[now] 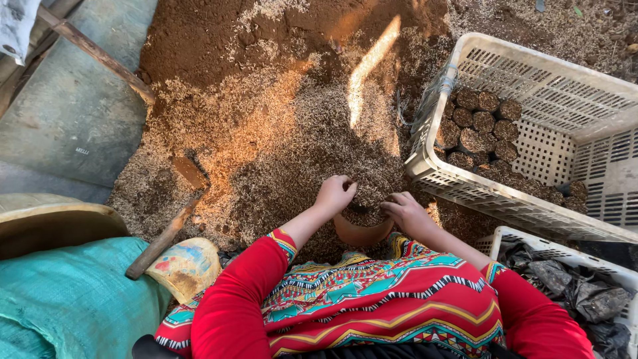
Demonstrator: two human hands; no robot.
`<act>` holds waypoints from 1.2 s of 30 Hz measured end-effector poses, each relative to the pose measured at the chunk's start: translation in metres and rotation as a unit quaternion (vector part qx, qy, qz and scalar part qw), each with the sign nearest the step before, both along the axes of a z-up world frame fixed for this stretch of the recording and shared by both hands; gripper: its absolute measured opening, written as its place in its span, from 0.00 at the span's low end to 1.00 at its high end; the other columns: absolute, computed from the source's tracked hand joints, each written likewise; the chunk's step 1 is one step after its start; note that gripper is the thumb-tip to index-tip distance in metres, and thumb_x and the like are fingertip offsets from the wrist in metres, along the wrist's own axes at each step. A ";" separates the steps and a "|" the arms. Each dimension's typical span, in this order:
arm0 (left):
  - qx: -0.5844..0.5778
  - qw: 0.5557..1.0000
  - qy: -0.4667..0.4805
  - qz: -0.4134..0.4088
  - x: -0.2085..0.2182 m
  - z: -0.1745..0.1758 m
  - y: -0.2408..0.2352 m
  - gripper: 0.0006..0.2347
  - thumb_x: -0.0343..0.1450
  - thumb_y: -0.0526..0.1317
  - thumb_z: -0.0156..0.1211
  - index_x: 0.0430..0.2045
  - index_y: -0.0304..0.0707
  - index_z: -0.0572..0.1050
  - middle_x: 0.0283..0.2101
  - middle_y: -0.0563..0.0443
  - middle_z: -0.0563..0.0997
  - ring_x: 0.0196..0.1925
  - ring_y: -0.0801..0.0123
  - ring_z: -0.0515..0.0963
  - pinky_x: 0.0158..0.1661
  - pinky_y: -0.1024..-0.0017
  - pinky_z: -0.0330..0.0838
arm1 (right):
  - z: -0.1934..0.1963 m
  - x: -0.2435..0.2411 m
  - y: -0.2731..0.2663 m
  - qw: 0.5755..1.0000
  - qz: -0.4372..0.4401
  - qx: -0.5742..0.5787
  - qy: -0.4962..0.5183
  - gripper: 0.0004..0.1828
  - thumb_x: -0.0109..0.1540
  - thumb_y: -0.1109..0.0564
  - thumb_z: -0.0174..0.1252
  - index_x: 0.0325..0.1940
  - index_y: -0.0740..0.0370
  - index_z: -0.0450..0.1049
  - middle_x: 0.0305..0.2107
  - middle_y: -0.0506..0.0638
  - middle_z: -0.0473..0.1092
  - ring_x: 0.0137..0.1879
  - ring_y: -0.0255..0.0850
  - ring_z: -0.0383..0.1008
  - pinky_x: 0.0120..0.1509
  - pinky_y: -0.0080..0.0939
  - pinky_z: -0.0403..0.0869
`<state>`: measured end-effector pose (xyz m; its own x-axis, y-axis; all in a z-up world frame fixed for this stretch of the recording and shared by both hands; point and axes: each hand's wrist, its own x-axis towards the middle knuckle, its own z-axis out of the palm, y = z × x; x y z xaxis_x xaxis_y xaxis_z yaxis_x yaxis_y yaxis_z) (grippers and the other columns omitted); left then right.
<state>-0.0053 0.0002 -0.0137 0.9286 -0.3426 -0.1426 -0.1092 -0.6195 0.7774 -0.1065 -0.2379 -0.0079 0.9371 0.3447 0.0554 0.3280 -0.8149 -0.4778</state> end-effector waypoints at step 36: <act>-0.015 0.997 -0.061 0.034 -0.013 0.012 0.009 0.06 0.67 0.34 0.62 0.26 0.26 0.76 0.29 0.31 0.81 0.34 0.41 0.83 0.40 0.55 0.77 | 0.050 0.021 0.061 0.985 0.097 0.065 -0.130 0.13 0.56 0.65 0.59 0.45 0.64 0.77 0.40 0.53 0.70 0.51 0.51 0.71 0.56 0.48 0.74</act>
